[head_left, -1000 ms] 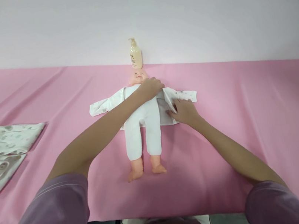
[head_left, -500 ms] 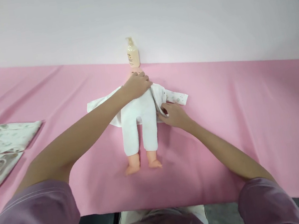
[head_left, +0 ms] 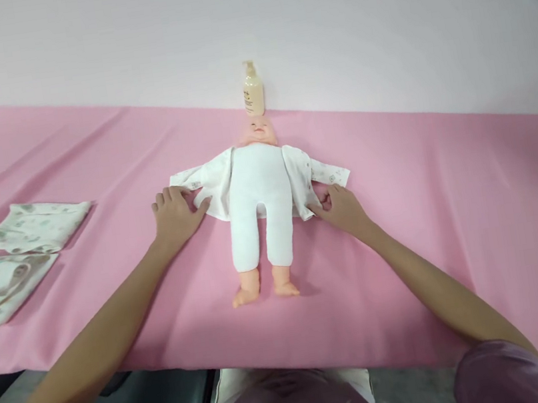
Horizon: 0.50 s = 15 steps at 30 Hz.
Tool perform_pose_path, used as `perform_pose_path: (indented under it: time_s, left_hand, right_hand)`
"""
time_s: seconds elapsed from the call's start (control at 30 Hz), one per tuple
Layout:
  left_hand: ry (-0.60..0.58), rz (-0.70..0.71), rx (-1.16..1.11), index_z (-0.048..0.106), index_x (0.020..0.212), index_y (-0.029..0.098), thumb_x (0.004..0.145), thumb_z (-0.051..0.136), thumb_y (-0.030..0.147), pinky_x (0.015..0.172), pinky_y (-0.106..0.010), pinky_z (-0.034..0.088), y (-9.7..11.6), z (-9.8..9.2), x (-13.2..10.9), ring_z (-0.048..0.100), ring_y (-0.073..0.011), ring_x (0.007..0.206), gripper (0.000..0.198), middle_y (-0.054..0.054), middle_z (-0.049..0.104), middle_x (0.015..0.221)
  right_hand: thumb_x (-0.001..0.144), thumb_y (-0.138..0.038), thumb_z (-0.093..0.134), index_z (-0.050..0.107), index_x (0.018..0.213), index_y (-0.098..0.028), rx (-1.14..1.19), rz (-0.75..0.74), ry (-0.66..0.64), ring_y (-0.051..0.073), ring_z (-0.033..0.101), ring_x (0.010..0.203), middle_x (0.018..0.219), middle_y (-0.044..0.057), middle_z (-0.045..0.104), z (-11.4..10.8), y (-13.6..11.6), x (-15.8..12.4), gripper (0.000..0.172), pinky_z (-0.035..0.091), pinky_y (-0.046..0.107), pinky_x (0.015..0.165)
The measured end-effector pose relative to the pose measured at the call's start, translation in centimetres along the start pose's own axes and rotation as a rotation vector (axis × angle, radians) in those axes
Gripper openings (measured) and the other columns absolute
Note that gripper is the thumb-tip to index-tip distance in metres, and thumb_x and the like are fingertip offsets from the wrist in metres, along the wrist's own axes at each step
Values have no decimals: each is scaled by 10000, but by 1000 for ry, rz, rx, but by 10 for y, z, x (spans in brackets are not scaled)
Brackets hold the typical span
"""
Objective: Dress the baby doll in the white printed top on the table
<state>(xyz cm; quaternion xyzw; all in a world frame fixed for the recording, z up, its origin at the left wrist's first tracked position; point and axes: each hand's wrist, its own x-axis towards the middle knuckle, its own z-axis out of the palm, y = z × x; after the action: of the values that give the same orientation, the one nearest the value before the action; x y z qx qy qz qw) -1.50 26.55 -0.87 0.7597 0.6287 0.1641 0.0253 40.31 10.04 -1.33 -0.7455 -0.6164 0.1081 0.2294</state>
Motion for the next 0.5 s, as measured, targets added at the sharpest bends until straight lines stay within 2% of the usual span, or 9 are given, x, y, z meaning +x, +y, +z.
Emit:
perform_pose_path:
  time_s: [0.07,0.13,0.23,0.3,0.37,0.43,0.5]
  left_hand:
    - [-32,-32,-6,624,1364,176,1039,637,687,1235,-594,452,-2,1,0,609,-434,1402,606,-174,713,1450]
    - [-68,-33,-47,658,1315,189,1045,617,656,1239,-620,438,2,-1,1,633,-439,1365,541,-173,757,1380]
    - [-105,-21,-133,718,1157,204,1041,614,562,1269,-632,406,7,-1,4,645,-435,1356,390,-174,781,1400]
    - [-111,-45,-236,733,1034,208,1001,668,505,1283,-613,396,6,-1,5,654,-420,1340,306,-161,797,1382]
    - [-110,-119,-452,732,962,214,958,719,481,1219,-545,462,7,-3,6,689,-369,1218,267,-128,818,1214]
    - [-62,-177,-756,718,935,219,951,728,518,1062,-448,541,14,-8,8,692,-296,1037,300,-81,776,1013]
    - [39,-141,-995,678,904,217,962,720,588,904,-367,549,32,-17,10,651,-235,907,378,-51,700,910]
  right_hand:
    - [987,-610,806,452,793,-269,-27,-1,-43,293,659,955,941,86,678,1,-5,6,529,524,432,922]
    - [995,-570,785,436,744,-266,-11,16,-94,275,639,880,860,72,654,1,-8,10,527,498,406,831]
    - [993,-534,741,524,775,-253,118,49,-148,255,616,785,807,54,665,0,-5,10,417,481,395,765]
    - [968,-562,747,661,880,-239,296,63,-152,274,666,842,902,63,745,-3,0,9,345,534,415,819]
    - [934,-619,777,778,1061,-234,553,99,-131,322,734,1027,1103,81,821,-9,2,8,405,592,456,949]
    - [897,-638,821,810,1221,-245,816,146,-101,344,745,1199,1267,83,835,-18,-3,10,510,605,465,1055]
    - [881,-622,848,800,1244,-254,984,156,-74,331,743,1217,1278,78,827,-26,-19,16,519,609,442,1057]
